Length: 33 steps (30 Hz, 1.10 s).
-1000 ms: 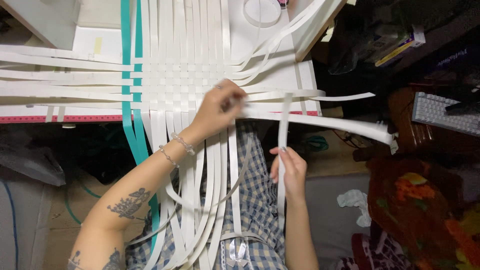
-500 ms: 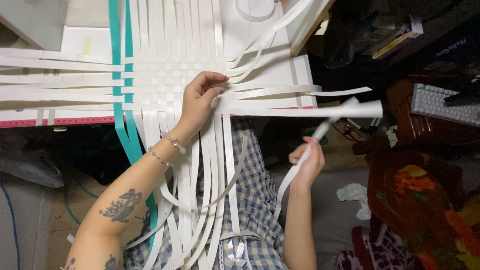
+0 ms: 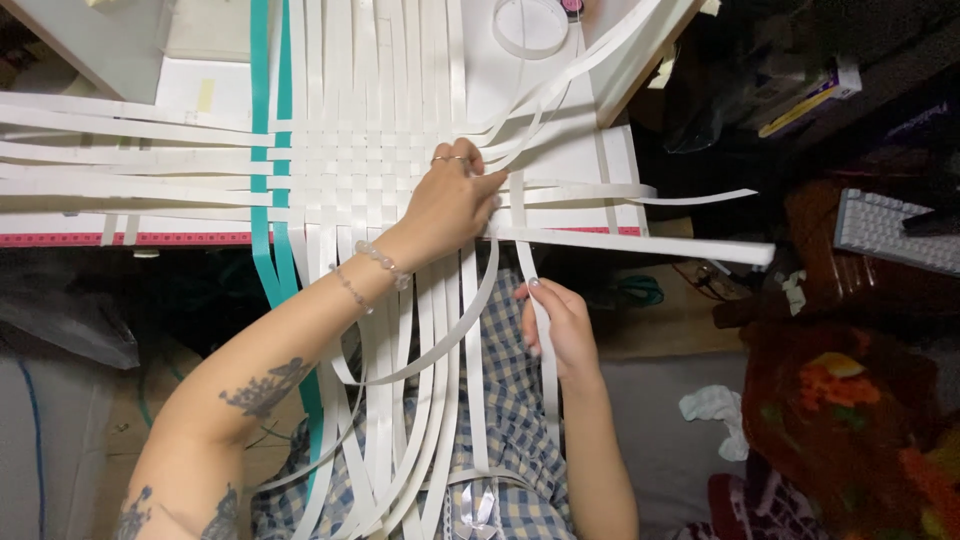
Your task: The person weaves white and teal plastic straps on a white board using both hands. They interlace the straps in an over-under pattern, periodically pressing down to tighten the weave and adjusting the strap positions.
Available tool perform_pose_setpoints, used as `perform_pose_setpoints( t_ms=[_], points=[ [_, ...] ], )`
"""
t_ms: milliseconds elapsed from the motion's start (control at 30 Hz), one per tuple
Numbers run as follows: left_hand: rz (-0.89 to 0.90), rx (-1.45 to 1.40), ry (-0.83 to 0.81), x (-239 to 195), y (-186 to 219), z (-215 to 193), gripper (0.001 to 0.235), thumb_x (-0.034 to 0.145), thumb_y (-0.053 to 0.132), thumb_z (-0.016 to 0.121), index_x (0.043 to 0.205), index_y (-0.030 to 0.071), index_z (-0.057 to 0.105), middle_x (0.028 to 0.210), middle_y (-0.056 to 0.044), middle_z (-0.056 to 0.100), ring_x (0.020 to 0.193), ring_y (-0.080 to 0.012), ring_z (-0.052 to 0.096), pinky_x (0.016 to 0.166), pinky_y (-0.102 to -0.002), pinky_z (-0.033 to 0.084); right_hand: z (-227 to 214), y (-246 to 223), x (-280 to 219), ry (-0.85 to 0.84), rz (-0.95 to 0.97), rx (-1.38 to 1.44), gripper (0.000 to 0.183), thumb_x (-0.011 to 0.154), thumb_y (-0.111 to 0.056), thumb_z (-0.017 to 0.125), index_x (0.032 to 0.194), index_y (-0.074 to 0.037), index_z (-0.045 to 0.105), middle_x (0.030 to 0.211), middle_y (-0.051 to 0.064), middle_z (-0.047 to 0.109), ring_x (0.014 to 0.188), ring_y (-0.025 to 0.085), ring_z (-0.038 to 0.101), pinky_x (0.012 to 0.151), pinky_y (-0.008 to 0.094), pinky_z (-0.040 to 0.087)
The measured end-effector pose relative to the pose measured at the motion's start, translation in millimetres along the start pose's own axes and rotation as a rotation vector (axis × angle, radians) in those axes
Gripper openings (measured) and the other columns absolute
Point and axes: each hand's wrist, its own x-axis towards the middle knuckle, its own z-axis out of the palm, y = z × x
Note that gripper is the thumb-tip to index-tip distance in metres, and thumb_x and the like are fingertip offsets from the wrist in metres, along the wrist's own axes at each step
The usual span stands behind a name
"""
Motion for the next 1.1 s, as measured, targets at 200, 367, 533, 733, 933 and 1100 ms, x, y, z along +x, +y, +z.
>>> perform_pose_setpoints(
  t_ms=[200, 367, 533, 733, 933, 1100],
  points=[
    [-0.049, -0.276, -0.046, 9, -16, 2, 0.023, 0.076, 0.010, 0.070, 0.098, 0.001, 0.069, 0.098, -0.012, 0.047, 0.092, -0.0284, 0.048, 0.074, -0.035, 0.050, -15, 10, -6, -0.029, 0.102, 0.191, 0.026, 0.097, -0.013, 0.043, 0.092, 0.008, 0.057, 0.034, 0.010, 0.037, 0.019, 0.015, 0.034, 0.022, 0.023, 0.030],
    [-0.158, -0.639, -0.055, 8, -20, -8, 0.020, 0.076, 0.003, 0.066, 0.096, 0.002, 0.066, 0.104, -0.008, 0.048, 0.097, -0.0218, 0.044, 0.075, -0.030, 0.042, -14, 11, -12, -0.008, 0.136, 0.187, 0.025, 0.098, -0.010, 0.041, 0.092, 0.008, 0.057, 0.034, 0.009, 0.038, 0.020, 0.014, 0.035, 0.022, 0.022, 0.029],
    [-0.126, -0.705, -0.110, 6, -19, -15, 0.020, 0.082, 0.004, 0.055, 0.093, 0.004, 0.071, 0.102, -0.005, 0.054, 0.103, -0.0189, 0.044, 0.082, -0.027, 0.043, 2, -12, 4, 0.043, -0.056, -0.073, 0.026, 0.098, -0.010, 0.042, 0.091, 0.008, 0.058, 0.038, 0.010, 0.046, 0.024, 0.015, 0.045, 0.024, 0.022, 0.033],
    [-0.181, -0.591, 0.055, 10, -32, -2, 0.031, 0.087, -0.005, 0.046, 0.108, 0.000, 0.068, 0.102, -0.013, 0.059, 0.095, -0.0212, 0.057, 0.078, -0.030, 0.050, 17, -25, 22, 0.032, -0.110, -0.201, 0.028, 0.097, -0.011, 0.044, 0.089, 0.009, 0.061, 0.039, 0.016, 0.051, 0.026, 0.019, 0.049, 0.029, 0.024, 0.040],
    [-0.103, -0.168, -0.073, 36, -30, 1, 0.022, 0.080, 0.001, 0.064, 0.101, 0.000, 0.072, 0.092, -0.016, 0.057, 0.080, -0.0225, 0.062, 0.067, -0.032, 0.057, 11, -25, 23, 0.016, -0.106, -0.241, 0.028, 0.097, -0.011, 0.043, 0.089, 0.008, 0.061, 0.040, 0.015, 0.050, 0.026, 0.018, 0.049, 0.028, 0.024, 0.040],
    [-0.045, -0.057, -0.156, 45, -21, -9, 0.025, 0.075, 0.004, 0.070, 0.099, -0.001, 0.072, 0.091, -0.019, 0.056, 0.079, -0.0322, 0.066, 0.067, -0.041, 0.058, 7, -26, 24, -0.008, -0.063, -0.167, 0.028, 0.097, -0.013, 0.043, 0.090, 0.008, 0.060, 0.037, 0.012, 0.045, 0.023, 0.015, 0.044, 0.025, 0.022, 0.036]
  ],
)
